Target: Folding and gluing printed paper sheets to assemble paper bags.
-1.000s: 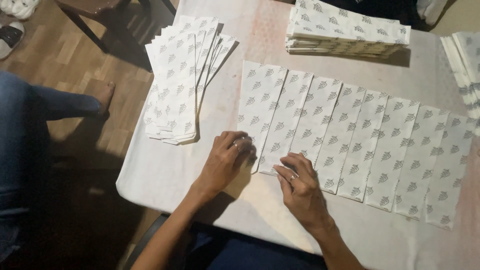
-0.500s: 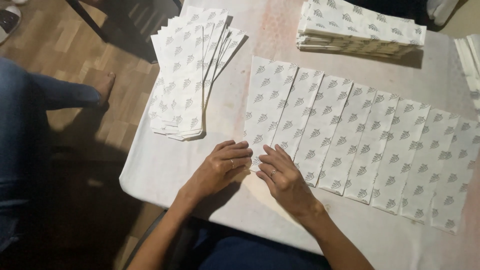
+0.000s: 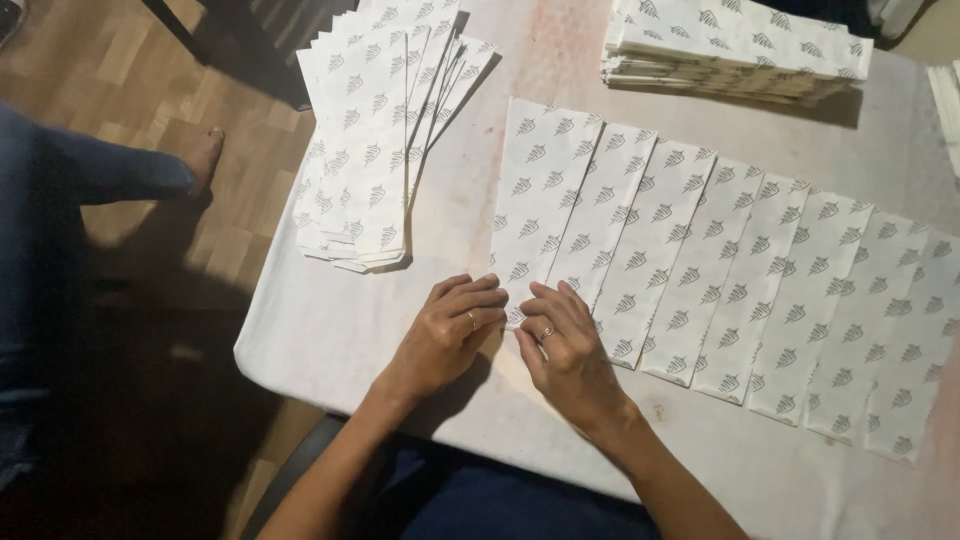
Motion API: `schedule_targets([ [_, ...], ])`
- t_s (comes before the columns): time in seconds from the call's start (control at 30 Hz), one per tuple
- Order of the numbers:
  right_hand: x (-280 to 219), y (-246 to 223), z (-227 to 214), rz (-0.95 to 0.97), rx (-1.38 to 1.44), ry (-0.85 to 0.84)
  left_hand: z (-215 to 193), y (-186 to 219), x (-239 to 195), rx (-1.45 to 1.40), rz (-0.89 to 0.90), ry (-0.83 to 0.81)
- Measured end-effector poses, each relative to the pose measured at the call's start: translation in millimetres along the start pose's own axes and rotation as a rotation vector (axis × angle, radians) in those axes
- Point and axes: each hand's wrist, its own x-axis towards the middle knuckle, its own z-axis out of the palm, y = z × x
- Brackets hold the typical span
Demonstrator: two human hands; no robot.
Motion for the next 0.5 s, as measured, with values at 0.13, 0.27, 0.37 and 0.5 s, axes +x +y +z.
schedule_targets([
  [0.13, 6.0, -1.9, -3.1, 0.094, 0.068, -0.013, 10.9, 6.7, -2.9, -0.038, -0.081, 0.047],
  [0.27, 8.3, 3.3, -3.0, 0.209, 0.162, -0.062, 14.9, 13.0, -5.1, -0.098, -0.22, 0.096],
  [0.37, 8.2, 5.7, -1.9, 0.255, 0.199, -0.09, 9.5, 16.2, -1.4, -0.219, -0.318, 0.085],
  [0.5, 8.7, 3.1, -1.8, 0.286, 0.203, -0.096, 5.1, 14.5, -0.1, -0.314, -0.367, 0.051],
])
